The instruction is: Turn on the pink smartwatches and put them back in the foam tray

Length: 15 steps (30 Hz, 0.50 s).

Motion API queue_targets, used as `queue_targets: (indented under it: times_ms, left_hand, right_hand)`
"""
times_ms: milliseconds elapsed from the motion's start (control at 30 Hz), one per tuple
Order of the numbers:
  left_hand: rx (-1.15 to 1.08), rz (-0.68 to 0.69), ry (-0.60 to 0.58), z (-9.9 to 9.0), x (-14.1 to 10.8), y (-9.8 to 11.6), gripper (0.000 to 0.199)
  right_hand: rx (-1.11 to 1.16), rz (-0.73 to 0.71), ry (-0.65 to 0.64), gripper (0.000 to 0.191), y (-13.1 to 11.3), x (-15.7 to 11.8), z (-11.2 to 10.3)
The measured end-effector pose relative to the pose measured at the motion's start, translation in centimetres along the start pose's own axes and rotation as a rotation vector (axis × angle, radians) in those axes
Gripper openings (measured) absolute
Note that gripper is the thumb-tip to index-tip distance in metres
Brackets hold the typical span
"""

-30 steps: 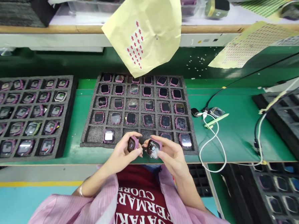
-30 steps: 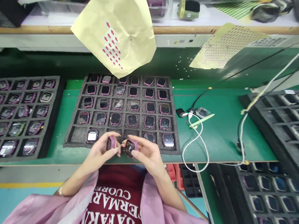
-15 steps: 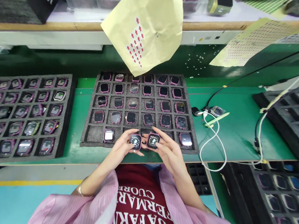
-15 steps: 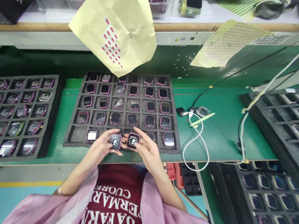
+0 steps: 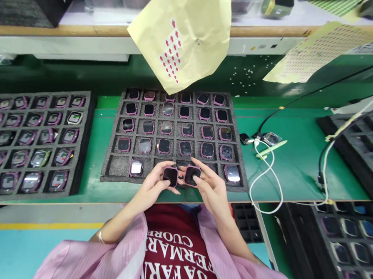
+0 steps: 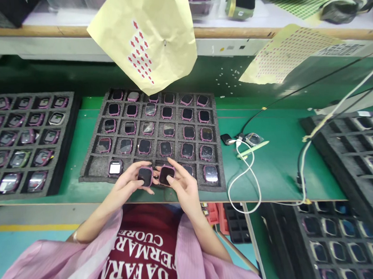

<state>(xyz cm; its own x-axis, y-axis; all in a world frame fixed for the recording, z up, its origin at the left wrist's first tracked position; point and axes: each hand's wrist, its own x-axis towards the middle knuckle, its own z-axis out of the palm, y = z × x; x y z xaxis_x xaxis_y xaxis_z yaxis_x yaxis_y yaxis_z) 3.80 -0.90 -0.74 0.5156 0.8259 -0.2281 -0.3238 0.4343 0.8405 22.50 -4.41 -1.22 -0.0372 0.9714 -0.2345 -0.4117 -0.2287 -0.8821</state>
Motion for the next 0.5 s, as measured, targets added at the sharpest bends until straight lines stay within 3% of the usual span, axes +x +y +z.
queue_targets:
  times_ms: [200,333,500]
  left_hand:
    - [0.257,-0.002,0.116,0.37,-0.08,0.30,0.045]
    - [0.423,0.034,0.170,0.39,-0.11,0.17,0.036]
    - [0.407,-0.027,0.139,0.55,-0.29,0.26,0.024]
  right_hand:
    - [0.042,0.042,-0.074,0.045,-0.66,-0.47,0.41]
    - [0.007,0.047,-0.093,0.042,-0.85,-0.48,0.52]
    - [0.002,-0.050,-0.136,0.031,-0.74,-0.15,0.35]
